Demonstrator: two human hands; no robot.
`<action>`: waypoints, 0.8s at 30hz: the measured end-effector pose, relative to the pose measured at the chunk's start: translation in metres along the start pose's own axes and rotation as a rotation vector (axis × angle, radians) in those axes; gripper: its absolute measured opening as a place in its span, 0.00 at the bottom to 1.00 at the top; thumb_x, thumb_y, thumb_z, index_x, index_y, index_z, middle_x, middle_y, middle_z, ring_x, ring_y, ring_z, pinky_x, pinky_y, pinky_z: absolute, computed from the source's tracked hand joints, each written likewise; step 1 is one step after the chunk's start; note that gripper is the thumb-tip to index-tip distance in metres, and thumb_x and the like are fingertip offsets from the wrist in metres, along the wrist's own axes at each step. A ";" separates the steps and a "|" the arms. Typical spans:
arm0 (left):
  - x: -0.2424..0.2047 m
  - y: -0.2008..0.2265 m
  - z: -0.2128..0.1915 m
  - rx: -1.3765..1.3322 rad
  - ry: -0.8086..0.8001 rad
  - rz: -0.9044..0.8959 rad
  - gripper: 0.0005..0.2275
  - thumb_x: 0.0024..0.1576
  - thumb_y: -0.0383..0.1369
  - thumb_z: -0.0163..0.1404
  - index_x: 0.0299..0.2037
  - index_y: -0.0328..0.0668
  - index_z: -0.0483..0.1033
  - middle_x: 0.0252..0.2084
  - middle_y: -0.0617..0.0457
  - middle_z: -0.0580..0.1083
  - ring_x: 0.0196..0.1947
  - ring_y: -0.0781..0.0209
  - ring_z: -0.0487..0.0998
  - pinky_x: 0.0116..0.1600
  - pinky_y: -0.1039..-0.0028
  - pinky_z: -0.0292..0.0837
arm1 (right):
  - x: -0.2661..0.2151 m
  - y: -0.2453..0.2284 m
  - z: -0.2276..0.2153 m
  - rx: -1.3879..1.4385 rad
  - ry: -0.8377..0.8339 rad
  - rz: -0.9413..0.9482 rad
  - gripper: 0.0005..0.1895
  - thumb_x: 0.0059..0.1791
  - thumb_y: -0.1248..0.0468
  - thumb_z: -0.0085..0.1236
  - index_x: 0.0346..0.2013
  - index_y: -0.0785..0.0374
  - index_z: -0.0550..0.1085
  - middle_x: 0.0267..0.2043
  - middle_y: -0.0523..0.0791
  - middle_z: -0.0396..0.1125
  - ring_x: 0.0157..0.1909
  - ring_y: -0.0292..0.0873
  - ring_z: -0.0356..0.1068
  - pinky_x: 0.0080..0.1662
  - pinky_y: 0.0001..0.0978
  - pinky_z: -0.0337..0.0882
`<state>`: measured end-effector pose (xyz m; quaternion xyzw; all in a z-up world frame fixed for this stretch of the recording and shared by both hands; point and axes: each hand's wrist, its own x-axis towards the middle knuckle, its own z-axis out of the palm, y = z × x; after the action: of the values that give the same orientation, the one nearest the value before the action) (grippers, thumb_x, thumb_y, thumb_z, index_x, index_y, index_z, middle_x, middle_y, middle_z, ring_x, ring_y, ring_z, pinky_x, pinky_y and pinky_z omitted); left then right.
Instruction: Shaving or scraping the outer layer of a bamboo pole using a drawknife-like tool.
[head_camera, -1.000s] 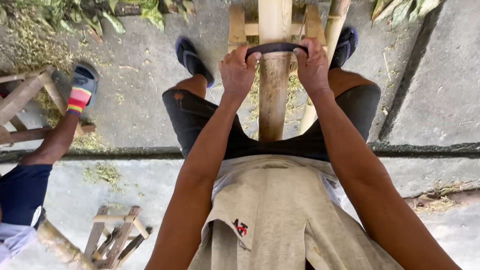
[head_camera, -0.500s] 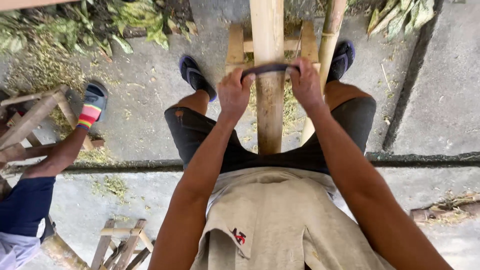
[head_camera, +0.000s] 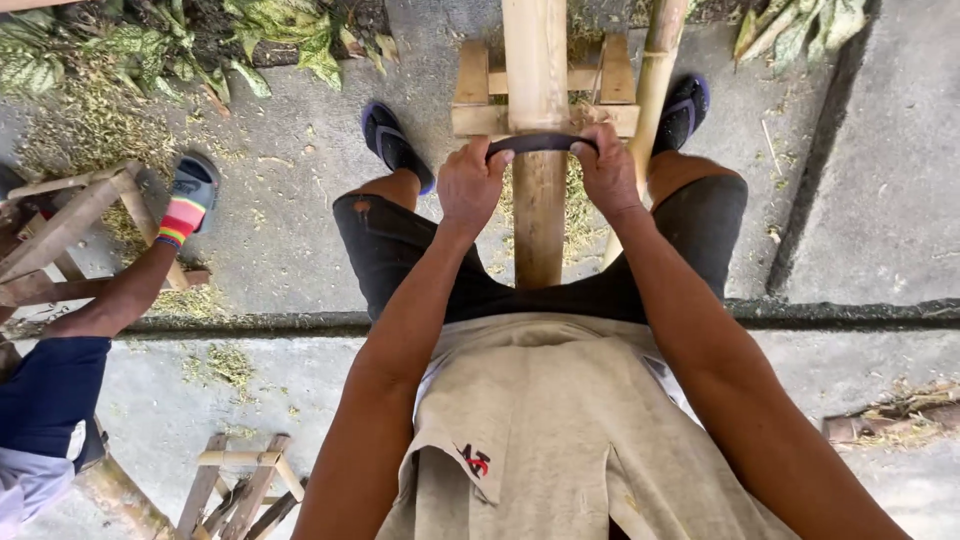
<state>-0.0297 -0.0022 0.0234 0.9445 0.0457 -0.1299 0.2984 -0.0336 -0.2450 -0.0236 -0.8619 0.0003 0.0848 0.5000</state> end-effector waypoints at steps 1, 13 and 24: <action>-0.011 -0.003 0.005 -0.005 0.005 0.006 0.15 0.61 0.45 0.56 0.37 0.41 0.72 0.30 0.44 0.76 0.33 0.44 0.77 0.41 0.53 0.70 | -0.009 -0.003 -0.003 -0.006 0.005 -0.005 0.08 0.58 0.64 0.57 0.44 0.63 0.66 0.36 0.48 0.67 0.37 0.44 0.69 0.39 0.40 0.71; -0.070 -0.027 0.015 -0.200 -0.174 -0.115 0.16 0.57 0.47 0.57 0.43 0.44 0.74 0.28 0.42 0.76 0.34 0.39 0.79 0.40 0.51 0.72 | -0.041 -0.015 -0.010 -0.286 -0.125 -0.028 0.09 0.54 0.60 0.60 0.45 0.61 0.73 0.38 0.49 0.69 0.44 0.56 0.68 0.51 0.52 0.66; -0.075 -0.011 0.015 -0.129 0.173 0.247 0.13 0.56 0.28 0.57 0.50 0.55 0.81 0.40 0.52 0.74 0.47 0.49 0.76 0.54 0.54 0.65 | -0.029 -0.072 -0.020 0.608 0.209 0.925 0.15 0.55 0.51 0.52 0.45 0.60 0.66 0.33 0.51 0.68 0.27 0.50 0.68 0.29 0.44 0.69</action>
<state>-0.1071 -0.0026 0.0254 0.9294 -0.0370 -0.0069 0.3672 -0.0531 -0.2287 0.0526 -0.5928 0.4521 0.2055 0.6340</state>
